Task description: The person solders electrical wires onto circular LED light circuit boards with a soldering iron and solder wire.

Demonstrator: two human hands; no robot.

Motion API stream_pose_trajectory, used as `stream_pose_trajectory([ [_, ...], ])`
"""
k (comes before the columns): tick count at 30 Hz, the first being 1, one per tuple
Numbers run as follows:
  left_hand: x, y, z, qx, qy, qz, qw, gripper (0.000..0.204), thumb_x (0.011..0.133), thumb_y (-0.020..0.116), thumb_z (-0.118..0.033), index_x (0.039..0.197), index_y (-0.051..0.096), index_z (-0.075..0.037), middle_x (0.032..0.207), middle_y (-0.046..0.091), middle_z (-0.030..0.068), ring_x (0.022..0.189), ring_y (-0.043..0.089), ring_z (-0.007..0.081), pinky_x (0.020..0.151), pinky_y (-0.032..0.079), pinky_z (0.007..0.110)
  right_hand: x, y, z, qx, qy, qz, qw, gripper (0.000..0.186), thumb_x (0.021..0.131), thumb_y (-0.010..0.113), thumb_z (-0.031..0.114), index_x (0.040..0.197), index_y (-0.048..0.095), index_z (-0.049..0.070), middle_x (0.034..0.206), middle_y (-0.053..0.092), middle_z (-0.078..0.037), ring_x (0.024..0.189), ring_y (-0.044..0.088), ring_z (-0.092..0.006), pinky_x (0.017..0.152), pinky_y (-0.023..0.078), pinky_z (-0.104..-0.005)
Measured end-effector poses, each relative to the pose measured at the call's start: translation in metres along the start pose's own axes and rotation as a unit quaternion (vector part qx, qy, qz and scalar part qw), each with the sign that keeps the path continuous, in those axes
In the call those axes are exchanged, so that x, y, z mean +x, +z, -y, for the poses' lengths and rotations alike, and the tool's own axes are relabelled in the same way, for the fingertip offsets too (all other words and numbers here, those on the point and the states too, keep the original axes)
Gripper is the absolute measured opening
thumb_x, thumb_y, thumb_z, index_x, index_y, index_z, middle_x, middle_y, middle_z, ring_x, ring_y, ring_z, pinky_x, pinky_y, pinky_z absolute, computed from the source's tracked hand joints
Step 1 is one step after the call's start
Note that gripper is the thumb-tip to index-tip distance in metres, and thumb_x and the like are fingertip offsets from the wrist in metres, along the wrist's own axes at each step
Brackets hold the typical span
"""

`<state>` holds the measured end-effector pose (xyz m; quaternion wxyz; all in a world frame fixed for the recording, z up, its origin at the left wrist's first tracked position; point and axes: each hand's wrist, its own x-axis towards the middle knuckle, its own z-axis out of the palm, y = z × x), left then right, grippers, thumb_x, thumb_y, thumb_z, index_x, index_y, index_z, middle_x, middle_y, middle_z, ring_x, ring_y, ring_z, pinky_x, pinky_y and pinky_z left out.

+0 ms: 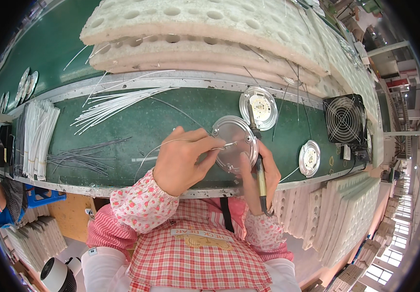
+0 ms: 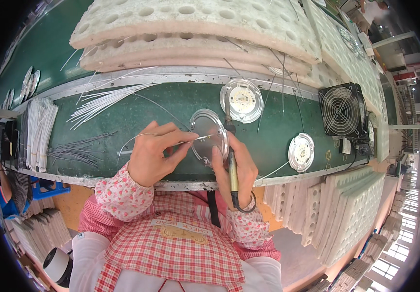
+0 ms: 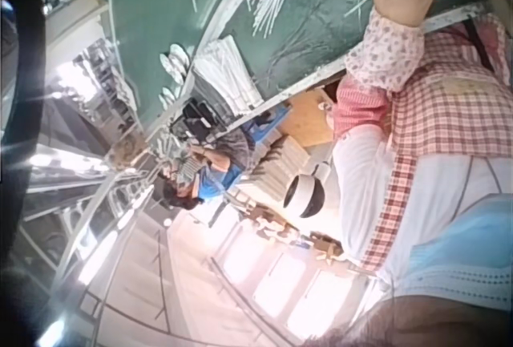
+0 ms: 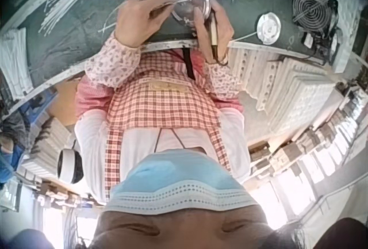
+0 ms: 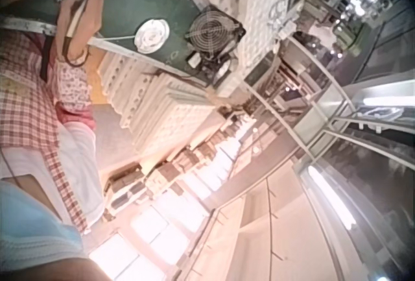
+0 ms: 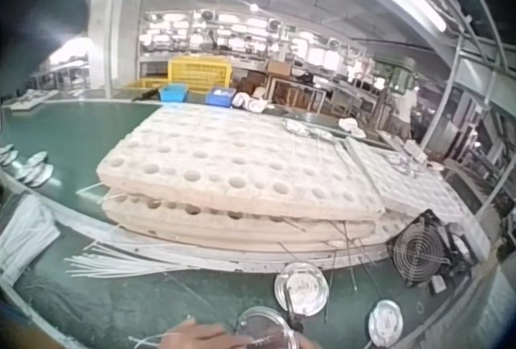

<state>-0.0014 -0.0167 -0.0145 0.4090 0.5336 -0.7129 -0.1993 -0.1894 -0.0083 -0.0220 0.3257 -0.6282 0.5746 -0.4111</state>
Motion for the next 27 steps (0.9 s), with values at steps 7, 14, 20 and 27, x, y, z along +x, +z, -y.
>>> stream_pose_trajectory([
  [7,-0.005,0.005,-0.004,-0.010,-0.012,-0.023,1.000,0.016,0.078,0.076,-0.006,0.092,0.075,-0.012,0.075,0.065,-0.0004,0.053,0.052,0.0141,0.061,0.037,0.030,-0.003,0.003,0.006,-0.041,-0.078,-0.009,0.996,0.037,0.087,0.070,0.002,0.123,0.063,0.002,0.087,0.064,-0.008,0.064,0.057,-0.0122,0.058,0.047,-0.0257],
  [14,-0.010,0.008,-0.008,-0.052,-0.019,-0.027,0.998,0.015,0.077,0.075,-0.005,0.091,0.075,-0.011,0.075,0.064,0.0001,0.054,0.053,0.0145,0.063,0.037,0.030,-0.010,0.005,0.011,-0.090,-0.143,-0.019,0.985,0.038,0.086,0.070,0.001,0.123,0.062,0.004,0.084,0.062,-0.011,0.065,0.062,-0.0194,0.059,0.050,-0.0304],
  [20,-0.018,0.002,-0.008,-0.052,-0.029,-0.020,0.998,0.016,0.077,0.075,-0.005,0.092,0.076,-0.011,0.074,0.063,0.0007,0.055,0.054,0.0142,0.063,0.037,0.030,-0.013,0.007,0.016,-0.103,-0.185,-0.020,0.977,0.040,0.085,0.070,-0.001,0.123,0.062,0.003,0.093,0.066,-0.014,0.072,0.067,-0.0236,0.063,0.054,-0.0326],
  [27,-0.021,-0.001,-0.006,-0.046,-0.029,-0.024,0.998,0.016,0.077,0.075,-0.005,0.092,0.076,-0.010,0.073,0.063,0.0014,0.057,0.054,0.0150,0.064,0.037,0.031,-0.015,0.009,0.017,-0.109,-0.188,-0.031,0.976,0.040,0.084,0.070,-0.002,0.123,0.062,0.004,0.091,0.065,-0.014,0.073,0.067,-0.0242,0.061,0.054,-0.0329],
])
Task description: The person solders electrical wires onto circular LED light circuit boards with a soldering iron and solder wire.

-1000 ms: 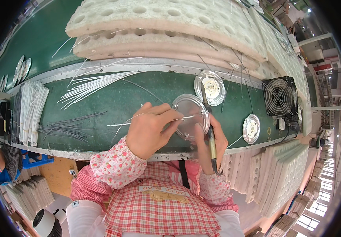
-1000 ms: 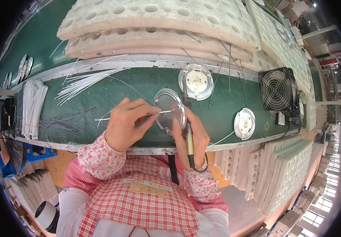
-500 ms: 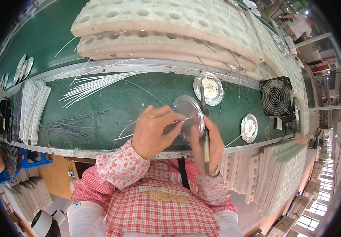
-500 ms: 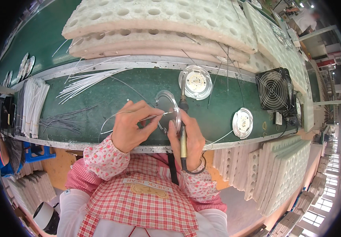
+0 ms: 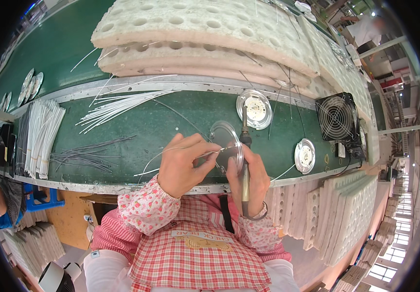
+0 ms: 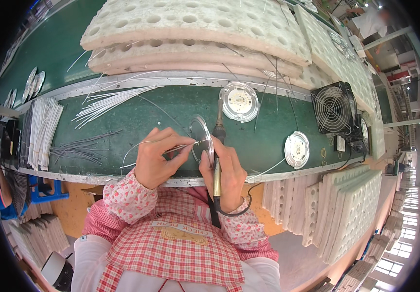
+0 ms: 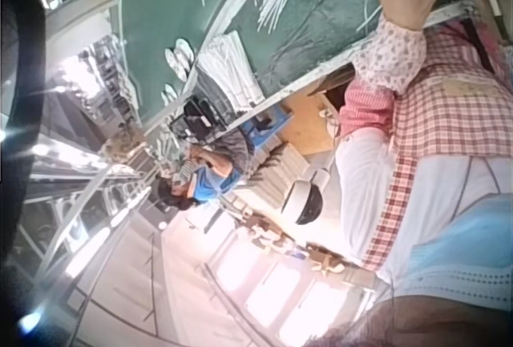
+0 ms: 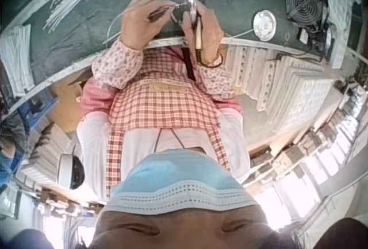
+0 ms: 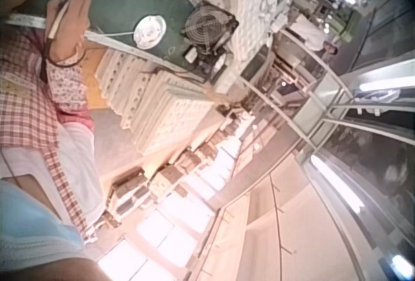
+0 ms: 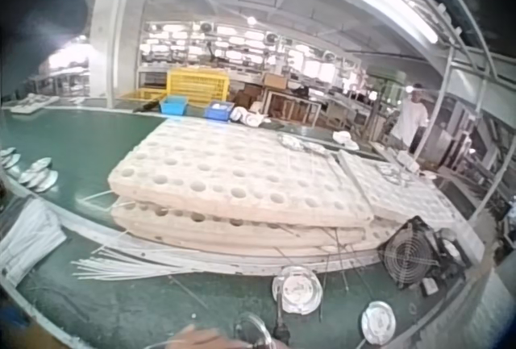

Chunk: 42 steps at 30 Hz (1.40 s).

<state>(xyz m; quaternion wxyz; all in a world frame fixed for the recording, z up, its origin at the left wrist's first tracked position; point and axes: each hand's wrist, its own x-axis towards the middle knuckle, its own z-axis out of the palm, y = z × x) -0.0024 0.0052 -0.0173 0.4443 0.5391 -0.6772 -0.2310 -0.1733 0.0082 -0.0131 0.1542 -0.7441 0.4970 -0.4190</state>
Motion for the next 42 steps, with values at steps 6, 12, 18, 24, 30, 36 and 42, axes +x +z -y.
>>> stream_pose_trajectory([
  [6,-0.001,0.001,0.005,0.024,0.043,-0.007,0.999,0.016,0.077,0.074,-0.003,0.092,0.075,-0.009,0.075,0.062,0.0024,0.059,0.055,0.0170,0.063,0.037,0.031,-0.002,0.002,0.011,-0.048,-0.048,0.045,0.997,0.052,0.077,0.083,0.013,0.124,0.062,0.007,0.098,0.064,-0.013,0.071,0.067,-0.0229,0.058,0.054,-0.0298],
  [12,0.002,-0.005,0.033,-0.107,-0.052,0.067,0.991,0.015,0.079,0.071,-0.001,0.094,0.071,-0.001,0.077,0.061,0.0059,0.062,0.054,0.0141,0.060,0.040,0.027,0.031,-0.012,-0.013,0.072,-0.016,0.148,0.986,0.103,0.056,0.097,0.030,0.141,0.045,0.004,0.123,0.059,-0.013,0.106,0.062,-0.0254,0.093,0.049,-0.0391],
  [18,0.001,-0.003,0.029,-0.192,-0.168,0.079,0.964,0.013,0.083,0.070,-0.002,0.096,0.070,0.002,0.076,0.058,0.0025,0.066,0.048,0.0063,0.059,0.039,0.024,0.036,0.012,-0.036,0.188,-0.034,0.232,0.954,0.115,0.058,0.097,0.022,0.150,0.031,0.004,0.135,0.049,-0.019,0.123,0.052,-0.0342,0.104,0.042,-0.0410],
  [24,-0.004,-0.001,0.032,-0.212,-0.223,0.052,0.950,0.016,0.091,0.066,-0.012,0.098,0.072,0.002,0.072,0.060,0.0072,0.066,0.053,0.0100,0.060,0.045,0.028,0.028,0.016,-0.024,0.157,0.007,0.177,0.972,0.111,0.059,0.095,0.027,0.149,0.034,0.003,0.129,0.051,-0.020,0.117,0.054,-0.0359,0.100,0.044,-0.0425],
  [30,0.010,0.006,0.006,-0.059,-0.216,0.052,0.973,0.027,0.085,0.073,-0.028,0.086,0.072,0.000,0.069,0.065,0.0152,0.064,0.065,0.0252,0.061,0.049,0.036,0.012,0.021,-0.015,-0.010,-0.024,0.115,0.993,0.107,0.061,0.092,0.028,0.148,0.036,0.002,0.125,0.050,-0.024,0.114,0.050,-0.0432,0.097,0.043,-0.0476],
  [36,0.009,0.018,0.020,0.160,-0.013,-0.017,0.987,0.034,0.080,0.077,-0.029,0.098,0.065,-0.003,0.088,0.065,0.0111,0.084,0.062,0.0309,0.074,0.044,0.041,-0.005,0.012,-0.031,-0.076,-0.026,0.137,0.987,0.098,0.068,0.087,0.032,0.148,0.038,0.002,0.119,0.053,-0.022,0.107,0.053,-0.0402,0.089,0.044,-0.0476],
  [42,-0.007,0.009,0.036,0.009,-0.025,0.094,0.995,0.015,0.092,0.057,-0.007,0.102,0.049,0.000,0.096,0.056,0.0143,0.086,0.052,0.0361,0.079,0.038,0.041,-0.008,-0.005,-0.038,-0.120,-0.101,0.095,0.983,0.066,0.073,0.085,0.024,0.128,0.057,0.002,0.097,0.060,-0.015,0.085,0.059,-0.0299,0.073,0.048,-0.0357],
])
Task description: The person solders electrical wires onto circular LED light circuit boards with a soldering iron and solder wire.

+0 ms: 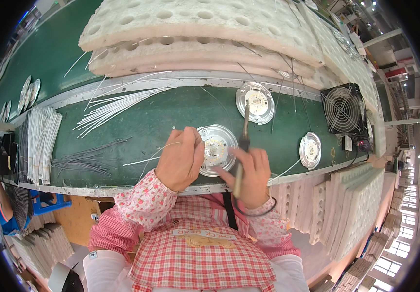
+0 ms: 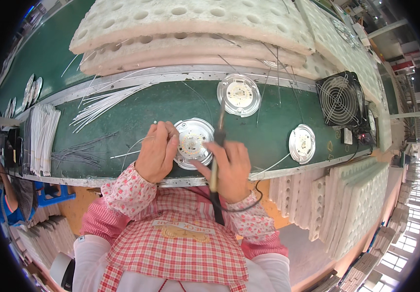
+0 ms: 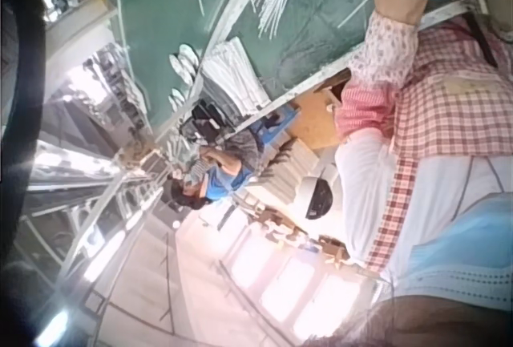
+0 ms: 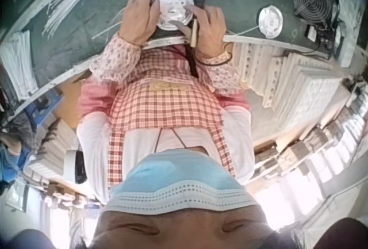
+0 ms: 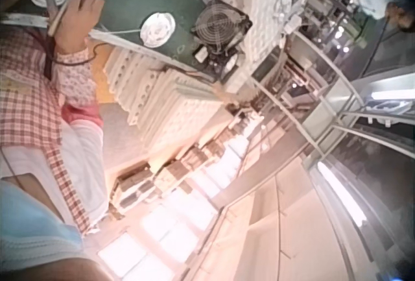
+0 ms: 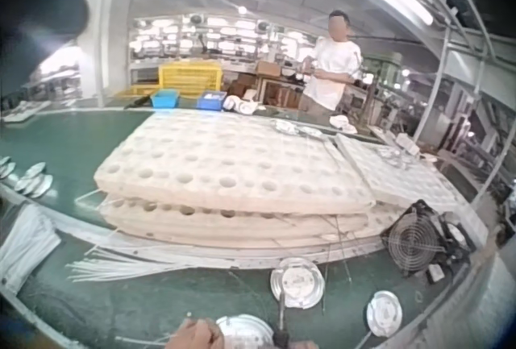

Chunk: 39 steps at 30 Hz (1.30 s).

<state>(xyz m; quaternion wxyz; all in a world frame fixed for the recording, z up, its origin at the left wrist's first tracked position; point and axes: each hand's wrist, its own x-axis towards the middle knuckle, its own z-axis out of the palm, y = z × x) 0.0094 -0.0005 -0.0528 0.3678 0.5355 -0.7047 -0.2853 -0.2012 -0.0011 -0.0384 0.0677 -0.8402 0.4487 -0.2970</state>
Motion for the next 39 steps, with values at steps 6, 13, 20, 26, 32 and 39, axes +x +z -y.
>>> stream_pose_trajectory([
  [6,0.017,-0.009,-0.014,0.115,0.089,0.045,0.988,0.013,0.086,0.058,-0.004,0.097,0.053,0.001,0.094,0.052,0.0148,0.084,0.052,0.0315,0.077,0.039,0.040,0.000,-0.030,-0.004,0.270,0.095,0.002,0.958,0.024,0.082,0.064,-0.002,0.105,0.068,0.000,0.068,0.060,-0.011,0.051,0.053,-0.0203,0.049,0.041,-0.0309],
  [13,0.019,-0.011,-0.013,0.117,0.082,0.078,0.987,0.016,0.084,0.061,-0.004,0.098,0.055,-0.001,0.099,0.051,0.0127,0.083,0.051,0.0296,0.078,0.038,0.039,0.005,-0.030,-0.020,0.292,0.019,0.061,0.954,0.020,0.079,0.065,-0.001,0.098,0.070,0.000,0.063,0.058,-0.008,0.049,0.053,-0.0195,0.046,0.041,-0.0322],
  [20,0.019,-0.002,-0.016,0.182,0.094,0.074,0.976,0.017,0.081,0.061,-0.003,0.097,0.056,-0.001,0.099,0.052,0.0117,0.082,0.051,0.0279,0.076,0.038,0.038,0.006,-0.035,-0.019,0.242,-0.016,0.103,0.965,0.022,0.078,0.065,-0.002,0.098,0.071,0.002,0.065,0.060,-0.010,0.052,0.057,-0.0212,0.048,0.045,-0.0333],
  [26,0.019,0.000,-0.021,0.228,0.089,0.078,0.966,0.016,0.078,0.061,-0.002,0.093,0.055,-0.002,0.097,0.050,0.0114,0.080,0.051,0.0271,0.074,0.038,0.038,0.005,-0.031,-0.034,0.326,0.039,0.103,0.939,0.018,0.085,0.062,0.006,0.100,0.072,0.001,0.073,0.066,-0.013,0.058,0.063,-0.0221,0.053,0.047,-0.0316],
  [32,0.022,0.004,-0.022,0.259,0.082,0.086,0.959,0.018,0.077,0.063,-0.004,0.093,0.054,-0.002,0.098,0.049,0.0117,0.077,0.052,0.0271,0.074,0.039,0.037,0.005,-0.035,-0.042,0.402,0.156,0.147,0.890,0.019,0.088,0.061,0.008,0.100,0.071,-0.001,0.079,0.069,-0.012,0.060,0.064,-0.0186,0.056,0.047,-0.0292],
  [39,0.026,0.007,-0.020,0.287,0.085,0.098,0.949,0.022,0.075,0.066,-0.006,0.093,0.054,-0.004,0.099,0.049,0.0110,0.076,0.053,0.0260,0.072,0.040,0.037,0.013,-0.038,-0.038,0.342,0.055,0.147,0.927,0.018,0.085,0.062,0.005,0.100,0.072,0.000,0.080,0.070,-0.012,0.063,0.065,-0.0193,0.058,0.049,-0.0297],
])
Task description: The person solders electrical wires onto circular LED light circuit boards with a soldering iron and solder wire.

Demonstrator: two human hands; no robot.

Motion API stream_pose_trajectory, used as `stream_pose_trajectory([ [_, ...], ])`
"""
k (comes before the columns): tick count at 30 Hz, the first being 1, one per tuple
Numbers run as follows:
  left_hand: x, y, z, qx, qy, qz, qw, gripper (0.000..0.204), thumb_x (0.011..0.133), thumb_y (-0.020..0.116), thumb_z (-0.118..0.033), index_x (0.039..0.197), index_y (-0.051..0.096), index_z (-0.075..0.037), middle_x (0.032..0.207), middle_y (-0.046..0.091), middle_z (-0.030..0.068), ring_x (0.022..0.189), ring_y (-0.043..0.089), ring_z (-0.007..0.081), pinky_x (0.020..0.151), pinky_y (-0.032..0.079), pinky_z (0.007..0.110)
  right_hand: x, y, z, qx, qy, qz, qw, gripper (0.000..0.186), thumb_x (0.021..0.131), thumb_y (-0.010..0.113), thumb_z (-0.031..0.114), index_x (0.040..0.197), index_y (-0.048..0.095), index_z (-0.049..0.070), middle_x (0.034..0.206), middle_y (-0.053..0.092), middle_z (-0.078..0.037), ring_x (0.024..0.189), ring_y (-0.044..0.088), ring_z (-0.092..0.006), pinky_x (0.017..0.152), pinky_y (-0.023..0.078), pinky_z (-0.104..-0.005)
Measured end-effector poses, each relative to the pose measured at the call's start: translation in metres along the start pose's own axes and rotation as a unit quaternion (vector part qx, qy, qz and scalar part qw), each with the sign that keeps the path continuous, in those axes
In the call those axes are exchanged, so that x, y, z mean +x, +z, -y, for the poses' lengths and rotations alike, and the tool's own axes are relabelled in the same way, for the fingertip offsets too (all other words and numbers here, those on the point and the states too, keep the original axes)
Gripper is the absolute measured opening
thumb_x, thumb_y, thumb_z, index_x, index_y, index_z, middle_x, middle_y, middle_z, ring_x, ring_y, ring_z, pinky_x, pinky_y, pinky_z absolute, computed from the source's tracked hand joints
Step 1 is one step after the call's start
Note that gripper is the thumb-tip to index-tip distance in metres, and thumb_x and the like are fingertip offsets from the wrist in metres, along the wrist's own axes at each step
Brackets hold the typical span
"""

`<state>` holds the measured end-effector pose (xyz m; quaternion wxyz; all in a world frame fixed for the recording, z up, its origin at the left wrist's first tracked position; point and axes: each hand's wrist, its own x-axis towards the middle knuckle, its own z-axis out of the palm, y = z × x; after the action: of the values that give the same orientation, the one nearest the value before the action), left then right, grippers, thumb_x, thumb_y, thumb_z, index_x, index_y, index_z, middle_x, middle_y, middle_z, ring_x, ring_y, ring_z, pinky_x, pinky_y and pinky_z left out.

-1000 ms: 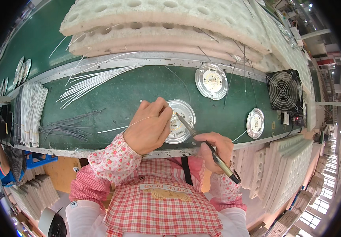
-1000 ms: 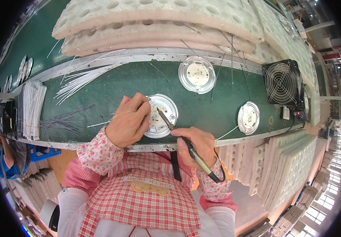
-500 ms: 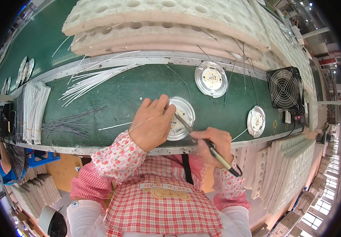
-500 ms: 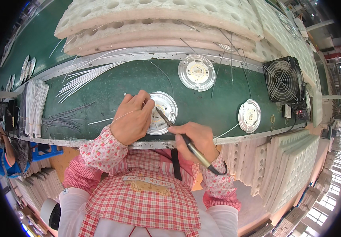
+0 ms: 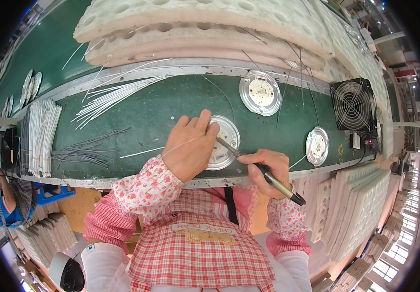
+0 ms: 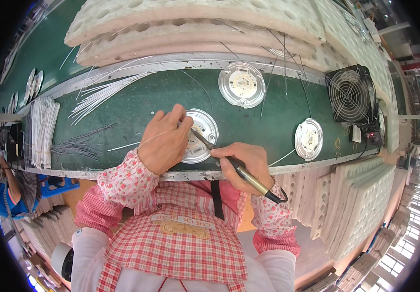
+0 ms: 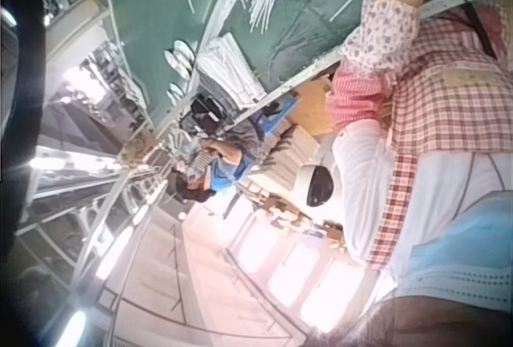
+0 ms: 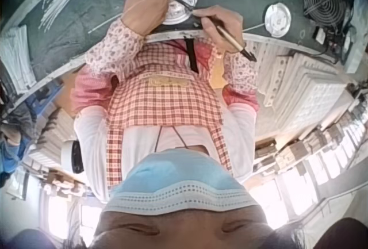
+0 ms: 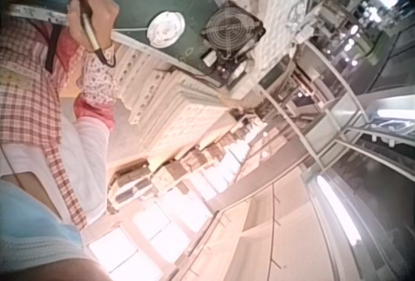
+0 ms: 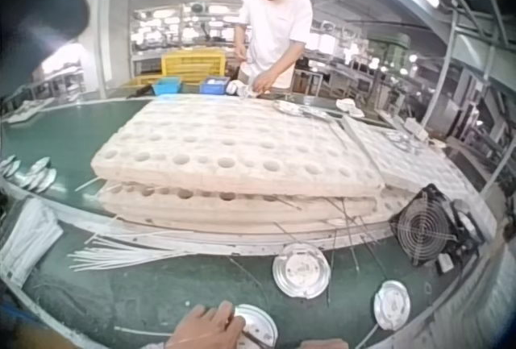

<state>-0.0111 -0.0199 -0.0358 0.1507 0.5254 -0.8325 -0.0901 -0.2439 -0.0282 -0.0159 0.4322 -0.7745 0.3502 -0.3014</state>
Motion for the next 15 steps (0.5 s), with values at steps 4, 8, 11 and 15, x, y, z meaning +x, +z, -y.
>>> stream_pose_trajectory([
  [4,0.001,0.004,0.001,0.012,0.003,-0.007,1.000,0.020,0.075,0.066,-0.007,0.091,0.054,-0.004,0.097,0.049,0.0105,0.077,0.054,0.0260,0.072,0.040,0.036,-0.005,0.004,-0.002,0.045,0.037,-0.027,0.998,0.018,0.086,0.061,0.005,0.100,0.071,-0.001,0.077,0.069,-0.011,0.063,0.065,-0.0163,0.057,0.048,-0.0287],
  [8,-0.006,0.003,0.006,-0.013,0.010,-0.050,0.999,0.021,0.075,0.068,-0.007,0.093,0.058,-0.007,0.097,0.053,0.0093,0.084,0.056,0.0257,0.075,0.041,0.037,-0.012,0.005,-0.005,0.084,0.087,-0.033,0.992,0.019,0.089,0.060,0.006,0.102,0.071,-0.002,0.076,0.069,-0.009,0.062,0.063,-0.0122,0.056,0.048,-0.0269],
  [11,-0.025,-0.001,0.016,-0.037,0.041,-0.076,0.996,0.034,0.073,0.069,-0.006,0.106,0.063,-0.009,0.107,0.058,0.0078,0.094,0.058,0.0251,0.080,0.043,0.037,-0.017,0.008,-0.005,0.092,0.114,-0.041,0.988,0.019,0.092,0.058,0.007,0.104,0.070,-0.002,0.077,0.068,-0.008,0.061,0.061,-0.0097,0.056,0.047,-0.0255],
  [15,-0.041,0.001,0.019,0.014,0.078,-0.075,0.994,0.057,0.071,0.068,-0.005,0.128,0.063,-0.010,0.121,0.060,0.0064,0.109,0.057,0.0232,0.085,0.046,0.038,-0.020,0.017,0.001,0.107,0.123,-0.066,0.985,0.019,0.092,0.058,0.006,0.106,0.070,-0.002,0.075,0.066,-0.008,0.060,0.060,-0.0099,0.055,0.047,-0.0257],
])
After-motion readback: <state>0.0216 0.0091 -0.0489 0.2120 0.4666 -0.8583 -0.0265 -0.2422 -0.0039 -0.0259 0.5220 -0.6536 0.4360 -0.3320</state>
